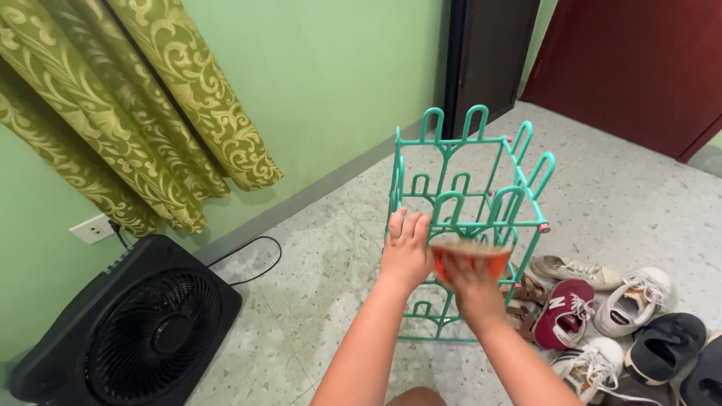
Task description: The person sits on the floor and wipes a green metal shoe rack with an orange cloth. They clean multiple sections of the rack, including the top, middle, and bottom bars, while several pairs of shoes remain on the floor nearby.
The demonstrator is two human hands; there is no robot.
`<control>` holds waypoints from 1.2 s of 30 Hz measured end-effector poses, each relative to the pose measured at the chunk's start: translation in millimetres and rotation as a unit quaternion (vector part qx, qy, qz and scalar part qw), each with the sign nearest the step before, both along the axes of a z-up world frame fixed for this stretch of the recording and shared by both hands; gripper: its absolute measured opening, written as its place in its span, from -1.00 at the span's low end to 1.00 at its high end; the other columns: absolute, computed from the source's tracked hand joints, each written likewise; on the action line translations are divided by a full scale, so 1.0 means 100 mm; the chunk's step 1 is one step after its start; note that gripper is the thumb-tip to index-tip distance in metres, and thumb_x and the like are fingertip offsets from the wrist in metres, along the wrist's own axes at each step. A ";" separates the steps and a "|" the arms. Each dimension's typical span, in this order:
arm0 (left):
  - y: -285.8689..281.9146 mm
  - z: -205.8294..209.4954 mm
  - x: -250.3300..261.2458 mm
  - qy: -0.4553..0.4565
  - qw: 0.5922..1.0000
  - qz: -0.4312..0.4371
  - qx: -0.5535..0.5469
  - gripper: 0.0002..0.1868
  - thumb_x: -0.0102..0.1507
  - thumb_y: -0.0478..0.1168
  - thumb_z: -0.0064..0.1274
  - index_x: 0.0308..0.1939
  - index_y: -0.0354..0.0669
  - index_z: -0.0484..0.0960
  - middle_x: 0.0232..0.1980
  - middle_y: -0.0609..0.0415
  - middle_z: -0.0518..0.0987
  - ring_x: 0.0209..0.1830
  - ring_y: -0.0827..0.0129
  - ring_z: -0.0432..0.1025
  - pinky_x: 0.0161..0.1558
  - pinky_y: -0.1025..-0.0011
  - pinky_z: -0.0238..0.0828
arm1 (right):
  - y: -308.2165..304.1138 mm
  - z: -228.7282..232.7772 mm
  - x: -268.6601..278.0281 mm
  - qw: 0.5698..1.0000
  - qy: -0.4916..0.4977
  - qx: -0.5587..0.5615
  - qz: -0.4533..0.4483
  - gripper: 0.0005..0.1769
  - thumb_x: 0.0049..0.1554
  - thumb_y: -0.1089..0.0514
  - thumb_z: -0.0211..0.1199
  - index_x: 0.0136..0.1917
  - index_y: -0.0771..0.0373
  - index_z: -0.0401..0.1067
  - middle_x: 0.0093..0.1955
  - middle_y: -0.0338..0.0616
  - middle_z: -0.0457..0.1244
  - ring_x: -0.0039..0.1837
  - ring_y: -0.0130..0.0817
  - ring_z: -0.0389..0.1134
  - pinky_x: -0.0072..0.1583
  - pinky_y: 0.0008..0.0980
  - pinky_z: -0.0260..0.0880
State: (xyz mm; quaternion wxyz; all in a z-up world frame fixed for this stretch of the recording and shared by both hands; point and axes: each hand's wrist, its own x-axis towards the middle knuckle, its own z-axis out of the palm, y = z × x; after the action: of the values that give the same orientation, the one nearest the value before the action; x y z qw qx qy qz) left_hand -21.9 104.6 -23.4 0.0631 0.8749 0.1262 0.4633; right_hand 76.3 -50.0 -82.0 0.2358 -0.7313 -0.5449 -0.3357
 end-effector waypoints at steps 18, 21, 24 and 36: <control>-0.03 0.03 -0.03 0.024 1.000 0.002 -0.020 -0.41 0.13 -0.39 0.01 0.28 -0.20 0.39 0.31 -0.03 0.39 0.50 -0.12 0.08 0.40 0.02 0.18 | -0.10 0.19 -0.05 0.998 0.042 -0.026 -0.025 -0.23 -0.10 0.40 0.18 0.40 0.07 0.38 0.39 -0.05 0.25 0.36 0.23 0.29 0.30 -0.02 0.32; -0.05 0.03 -0.02 0.020 1.000 0.002 -0.018 -0.41 0.12 -0.39 0.02 0.28 -0.19 0.39 0.32 -0.03 0.39 0.50 -0.12 0.08 0.39 0.00 0.18 | -0.28 -0.39 0.04 0.989 0.102 -0.107 -0.019 -0.22 -0.15 0.38 0.19 0.37 0.02 0.39 0.42 -0.08 0.22 0.32 0.15 0.28 0.27 -0.03 0.36; -0.04 0.04 -0.05 0.009 1.000 0.000 -0.005 -0.40 0.11 -0.38 0.02 0.28 -0.18 0.39 0.31 -0.03 0.39 0.49 -0.12 0.09 0.42 -0.02 0.19 | -0.47 -0.56 0.13 0.973 0.205 -0.105 0.015 -0.32 -0.06 0.36 0.22 0.34 0.01 0.43 0.46 -0.16 0.21 0.30 -0.03 0.31 0.30 -0.08 0.37; -0.07 -0.08 -0.07 -0.021 0.999 0.028 0.024 -0.43 0.13 -0.24 0.02 0.26 -0.12 0.45 0.31 0.02 0.43 0.46 -0.09 0.17 0.48 -0.14 0.03 | -0.80 0.15 0.80 0.946 0.307 0.097 -0.049 -0.61 0.06 0.09 0.38 0.15 0.22 0.48 0.29 0.23 0.31 0.28 0.18 0.35 0.23 -0.12 0.39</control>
State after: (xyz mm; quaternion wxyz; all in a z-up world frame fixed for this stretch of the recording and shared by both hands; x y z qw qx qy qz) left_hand -28.7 97.2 -31.3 0.0313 0.8622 0.1383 0.4864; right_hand 156.4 -129.5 -66.8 0.4446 -0.7983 -0.3747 -0.1571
